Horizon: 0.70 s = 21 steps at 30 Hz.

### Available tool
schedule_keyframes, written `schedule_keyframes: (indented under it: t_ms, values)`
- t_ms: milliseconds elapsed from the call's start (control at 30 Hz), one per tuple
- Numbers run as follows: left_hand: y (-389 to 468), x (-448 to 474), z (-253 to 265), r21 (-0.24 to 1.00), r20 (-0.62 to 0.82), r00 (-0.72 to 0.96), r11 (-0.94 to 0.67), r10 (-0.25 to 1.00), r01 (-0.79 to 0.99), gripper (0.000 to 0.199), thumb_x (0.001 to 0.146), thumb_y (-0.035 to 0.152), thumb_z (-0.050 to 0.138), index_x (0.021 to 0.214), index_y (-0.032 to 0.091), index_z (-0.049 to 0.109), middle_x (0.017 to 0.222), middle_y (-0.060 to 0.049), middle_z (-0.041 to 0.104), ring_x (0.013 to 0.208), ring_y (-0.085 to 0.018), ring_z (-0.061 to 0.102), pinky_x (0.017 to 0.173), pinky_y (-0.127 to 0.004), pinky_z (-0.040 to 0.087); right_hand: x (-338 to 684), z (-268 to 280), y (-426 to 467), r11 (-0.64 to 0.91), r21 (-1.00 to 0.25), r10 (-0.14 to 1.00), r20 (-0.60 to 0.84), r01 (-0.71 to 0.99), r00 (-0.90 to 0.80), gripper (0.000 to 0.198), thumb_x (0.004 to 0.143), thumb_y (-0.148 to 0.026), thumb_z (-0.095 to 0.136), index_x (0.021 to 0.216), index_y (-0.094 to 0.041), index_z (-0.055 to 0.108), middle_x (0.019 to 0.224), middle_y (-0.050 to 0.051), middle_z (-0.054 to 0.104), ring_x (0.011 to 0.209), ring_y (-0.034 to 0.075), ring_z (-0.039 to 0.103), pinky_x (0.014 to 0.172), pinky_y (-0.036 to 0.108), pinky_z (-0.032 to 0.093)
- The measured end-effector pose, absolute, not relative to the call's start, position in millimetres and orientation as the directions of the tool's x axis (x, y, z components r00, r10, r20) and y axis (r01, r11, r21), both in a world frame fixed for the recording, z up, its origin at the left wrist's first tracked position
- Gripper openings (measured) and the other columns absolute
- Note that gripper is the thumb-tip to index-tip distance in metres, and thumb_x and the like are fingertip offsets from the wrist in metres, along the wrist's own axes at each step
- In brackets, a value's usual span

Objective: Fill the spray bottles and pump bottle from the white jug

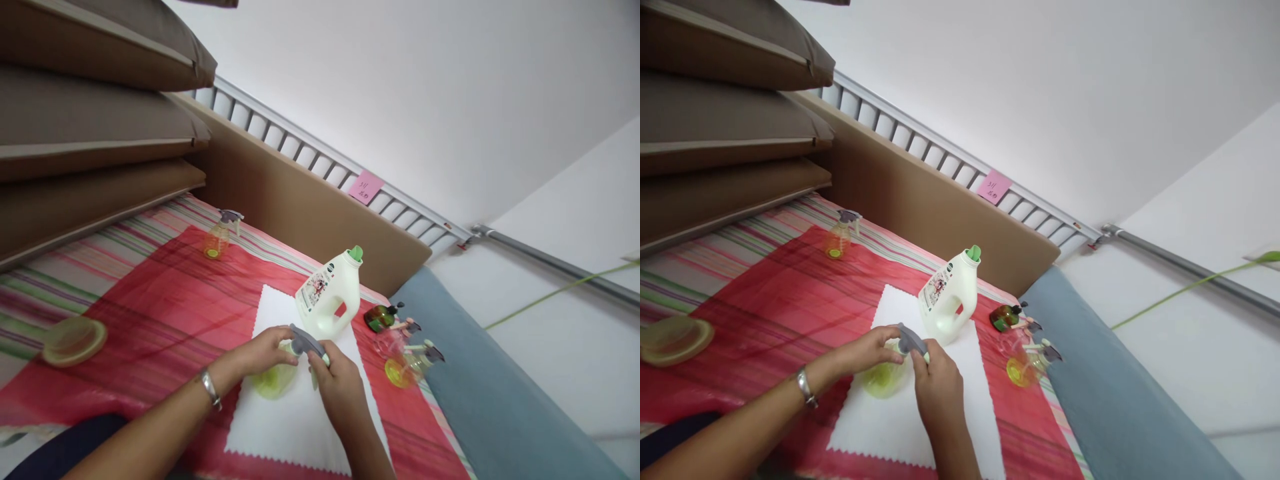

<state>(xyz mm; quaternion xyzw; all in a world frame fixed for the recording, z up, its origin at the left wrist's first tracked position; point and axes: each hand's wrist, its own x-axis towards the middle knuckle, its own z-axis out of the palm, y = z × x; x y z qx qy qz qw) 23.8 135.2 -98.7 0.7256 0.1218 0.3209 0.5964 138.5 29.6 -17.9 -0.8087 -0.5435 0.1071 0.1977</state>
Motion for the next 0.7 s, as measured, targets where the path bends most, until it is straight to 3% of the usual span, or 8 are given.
schedule_keyframes:
  t_ms: [133,200,333,400,500,567,700]
  values:
    - [130.2,25.6,-100.2,0.947,0.29,0.641,-0.308,0.711,-0.086,0.043,0.058,0.031,0.075,0.096,0.019,0.058,0.098,-0.004,0.061,0.093,-0.021,0.054,0.084,-0.031,0.04,140.3,-19.9,30.2,-0.306,-0.422,0.929,0.063,0.853,0.364,0.023,0.083,-0.038,0.038,0.086,-0.025,0.057,0.072,0.001,0.064,0.067,0.019,0.057,0.056,0.024,0.037]
    - [128.3,27.6,-101.4,0.955,0.26,0.589,-0.295,0.765,-0.038,0.04,0.056,0.031,0.076,0.09,0.019,0.059,0.092,-0.003,0.062,0.087,-0.02,0.055,0.08,-0.03,0.041,140.1,-20.2,30.1,-0.31,-0.41,0.929,0.063,0.858,0.366,0.023,0.083,-0.038,0.039,0.085,-0.025,0.057,0.071,0.001,0.064,0.067,0.019,0.057,0.055,0.024,0.036]
    - [133.9,23.2,-97.3,0.949,0.297,0.745,-0.271,0.598,-0.161,0.024,0.066,0.026,0.068,0.088,0.018,0.062,0.09,-0.001,0.062,0.089,-0.018,0.055,0.084,-0.028,0.04,139.6,-20.2,29.0,-0.307,-0.451,0.93,0.046,0.838,0.365,0.022,0.082,-0.037,0.039,0.086,-0.025,0.058,0.076,0.001,0.066,0.071,0.019,0.058,0.059,0.025,0.038]
    - [135.7,20.0,-95.2,0.945,0.313,0.786,-0.259,0.534,-0.2,0.027,0.068,0.026,0.066,0.093,0.019,0.061,0.095,-0.001,0.062,0.094,-0.018,0.054,0.088,-0.029,0.039,140.2,-20.5,28.6,-0.293,-0.473,0.934,0.045,0.831,0.354,0.022,0.082,-0.038,0.04,0.088,-0.026,0.058,0.077,0.0,0.067,0.072,0.019,0.059,0.061,0.025,0.039]
    - [133.1,19.6,-96.0,0.95,0.288,0.706,-0.283,0.646,-0.129,0.039,0.061,0.029,0.073,0.095,0.019,0.058,0.095,-0.002,0.061,0.091,-0.019,0.054,0.084,-0.03,0.041,140.3,-20.7,28.4,-0.29,-0.47,0.934,0.049,0.834,0.353,0.023,0.083,-0.038,0.04,0.089,-0.025,0.057,0.075,0.0,0.066,0.07,0.019,0.058,0.059,0.025,0.039]
    - [131.6,20.4,-97.1,0.957,0.266,0.653,-0.274,0.709,-0.093,0.037,0.059,0.029,0.074,0.09,0.017,0.058,0.09,-0.002,0.062,0.086,-0.019,0.055,0.08,-0.03,0.042,139.2,-20.4,28.2,-0.3,-0.455,0.932,0.046,0.839,0.358,0.022,0.082,-0.037,0.04,0.087,-0.025,0.057,0.074,0.0,0.065,0.068,0.019,0.058,0.058,0.025,0.039]
    - [136.5,16.6,-93.6,0.965,0.256,0.79,-0.201,0.558,-0.171,0.021,0.065,0.023,0.067,0.085,0.017,0.061,0.089,-0.002,0.065,0.088,-0.018,0.057,0.083,-0.029,0.041,137.9,-19.6,27.9,-0.292,-0.469,0.936,0.039,0.833,0.351,0.022,0.082,-0.037,0.041,0.087,-0.025,0.058,0.077,0.001,0.067,0.072,0.02,0.059,0.06,0.025,0.04]
